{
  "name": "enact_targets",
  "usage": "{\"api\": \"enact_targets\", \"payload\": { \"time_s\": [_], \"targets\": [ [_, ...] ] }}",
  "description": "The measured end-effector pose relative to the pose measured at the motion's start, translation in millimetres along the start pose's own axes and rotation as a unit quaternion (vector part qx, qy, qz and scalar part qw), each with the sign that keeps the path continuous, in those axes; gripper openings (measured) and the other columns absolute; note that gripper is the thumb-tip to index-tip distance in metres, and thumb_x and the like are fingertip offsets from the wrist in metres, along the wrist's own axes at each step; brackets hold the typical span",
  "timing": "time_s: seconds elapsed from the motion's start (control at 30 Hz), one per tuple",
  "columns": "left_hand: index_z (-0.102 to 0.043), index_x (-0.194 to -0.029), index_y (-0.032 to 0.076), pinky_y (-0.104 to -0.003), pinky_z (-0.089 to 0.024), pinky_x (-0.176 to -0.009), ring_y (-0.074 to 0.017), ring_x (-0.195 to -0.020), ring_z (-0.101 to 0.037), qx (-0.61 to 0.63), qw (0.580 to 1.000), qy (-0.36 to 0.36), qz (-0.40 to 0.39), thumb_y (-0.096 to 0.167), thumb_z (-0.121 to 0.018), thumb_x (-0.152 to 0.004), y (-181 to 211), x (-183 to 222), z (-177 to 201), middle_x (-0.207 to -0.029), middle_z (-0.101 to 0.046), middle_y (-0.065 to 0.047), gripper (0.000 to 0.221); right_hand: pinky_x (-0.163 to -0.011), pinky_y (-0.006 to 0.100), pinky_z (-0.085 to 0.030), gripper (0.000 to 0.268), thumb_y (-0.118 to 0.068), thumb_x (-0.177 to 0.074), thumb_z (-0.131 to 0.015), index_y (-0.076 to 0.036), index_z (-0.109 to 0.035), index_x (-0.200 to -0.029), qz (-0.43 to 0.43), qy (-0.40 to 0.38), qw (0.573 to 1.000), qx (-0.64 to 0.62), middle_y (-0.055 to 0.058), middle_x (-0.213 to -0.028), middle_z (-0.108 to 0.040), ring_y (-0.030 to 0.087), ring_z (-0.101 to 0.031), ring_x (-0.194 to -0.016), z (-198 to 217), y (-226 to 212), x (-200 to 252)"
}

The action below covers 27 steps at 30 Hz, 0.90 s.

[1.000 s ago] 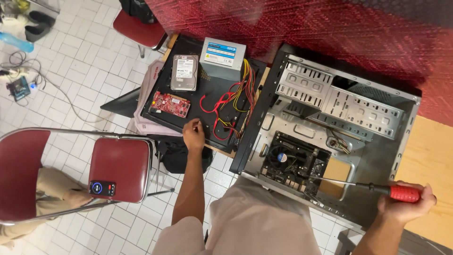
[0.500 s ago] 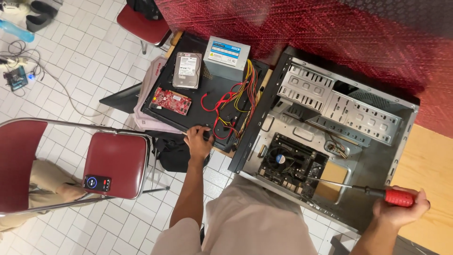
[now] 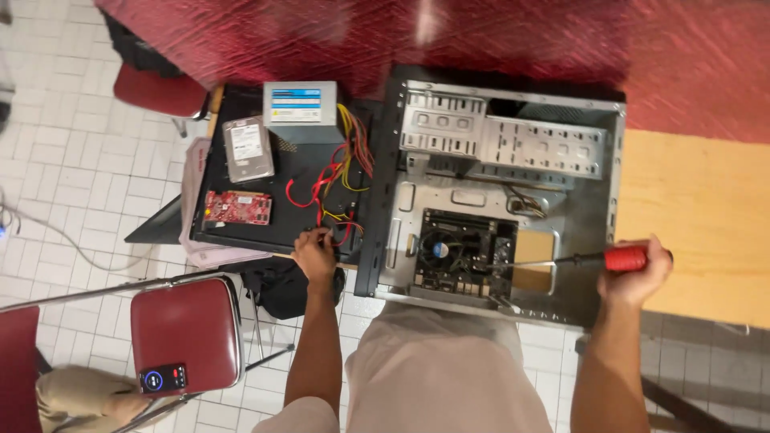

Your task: Installing a motherboard into a computer case by securing it with screws using a screwdriver.

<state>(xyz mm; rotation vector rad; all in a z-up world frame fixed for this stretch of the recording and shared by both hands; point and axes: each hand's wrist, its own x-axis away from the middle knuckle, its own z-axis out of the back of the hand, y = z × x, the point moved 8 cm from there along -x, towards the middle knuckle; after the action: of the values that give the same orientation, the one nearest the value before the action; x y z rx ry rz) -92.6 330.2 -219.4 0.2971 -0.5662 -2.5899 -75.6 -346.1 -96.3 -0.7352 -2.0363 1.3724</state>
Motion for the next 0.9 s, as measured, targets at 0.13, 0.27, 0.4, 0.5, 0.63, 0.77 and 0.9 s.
{"api": "enact_targets", "payload": {
  "time_s": [0.13,0.27,0.4,0.5,0.63,0.77,0.9],
  "targets": [
    [-0.077,-0.094,0.014,-0.039,-0.053,-0.067,-0.0255,-0.078,-0.067,0.131,0.987,0.079,-0.052,0.021,-0.077,-0.095,15.1,1.5,30.2,-0.091,-0.07,-0.006,0.007,-0.068,0.035,-0.053,0.039,-0.035,-0.092,-0.067,-0.009,-0.059,-0.064,0.002,0.006,1.0,-0.011,0.012,-0.063,-0.06,0.023,-0.058,-0.064,-1.9,-4.5,8.1],
    [-0.068,-0.095,0.017,-0.035,-0.051,-0.072,-0.0193,-0.076,-0.068,0.243,0.955,0.151,0.072,0.031,-0.067,-0.103,44.7,-16.0,71.9,-0.09,-0.074,0.001,0.017,-0.066,0.034,-0.053,0.038,-0.039,-0.09,-0.066,-0.01,-0.061,-0.067,-0.013,0.024,1.0,-0.014,0.01,-0.063,-0.06,0.023,-0.06,-0.065,-8.1,-6.3,10.0],
    [-0.066,-0.096,0.012,-0.025,-0.051,-0.076,-0.0106,-0.081,-0.062,0.471,0.864,0.166,0.067,0.024,-0.074,-0.098,113.9,-40.7,101.2,-0.087,-0.067,-0.001,0.014,-0.059,0.032,-0.043,0.039,-0.038,-0.099,-0.057,-0.009,-0.06,-0.073,-0.043,0.033,0.998,-0.009,0.008,-0.062,-0.057,0.018,-0.05,-0.057,-20.9,-13.3,16.5],
    [-0.071,-0.101,0.013,-0.021,-0.05,-0.074,-0.0067,-0.077,-0.061,0.545,0.835,0.041,0.055,0.018,-0.079,-0.092,195.0,-38.2,93.5,-0.087,-0.07,0.002,0.012,-0.05,0.028,-0.034,0.042,-0.04,-0.102,-0.053,-0.007,-0.064,-0.08,-0.038,0.005,0.999,0.008,0.006,-0.058,-0.052,0.014,-0.042,-0.046,-36.0,-22.4,21.5],
    [-0.077,-0.103,0.01,-0.027,-0.061,-0.084,-0.0163,-0.09,-0.073,0.55,0.81,-0.198,0.031,0.023,-0.077,-0.091,294.5,-1.6,67.8,-0.098,-0.078,-0.005,0.017,-0.044,0.026,-0.036,0.03,-0.037,-0.105,-0.056,-0.01,-0.058,-0.092,0.002,0.007,0.999,0.037,0.002,-0.074,-0.05,0.013,-0.046,-0.049,-36.5,-24.8,22.5],
    [-0.078,-0.098,0.006,-0.021,-0.055,-0.062,-0.0104,-0.066,-0.065,0.642,0.732,-0.185,0.132,0.015,-0.082,-0.091,301.7,13.3,-22.1,-0.08,-0.073,-0.006,0.012,-0.038,0.023,-0.051,0.032,-0.035,-0.11,-0.061,-0.007,-0.06,-0.094,0.081,0.046,0.996,0.013,0.013,-0.073,-0.053,0.022,-0.058,-0.045,-19.0,-5.9,10.7],
    [-0.077,-0.108,0.004,-0.024,-0.062,-0.065,-0.0161,-0.071,-0.072,0.665,0.678,-0.242,0.197,0.017,-0.084,-0.089,305.3,22.7,-65.3,-0.093,-0.076,-0.014,0.024,-0.041,0.028,-0.056,0.028,-0.03,-0.109,-0.066,-0.004,-0.059,-0.1,0.101,0.032,0.994,0.039,0.012,-0.078,-0.051,0.023,-0.059,-0.05,-32.4,-15.0,19.5]
  ]
}}
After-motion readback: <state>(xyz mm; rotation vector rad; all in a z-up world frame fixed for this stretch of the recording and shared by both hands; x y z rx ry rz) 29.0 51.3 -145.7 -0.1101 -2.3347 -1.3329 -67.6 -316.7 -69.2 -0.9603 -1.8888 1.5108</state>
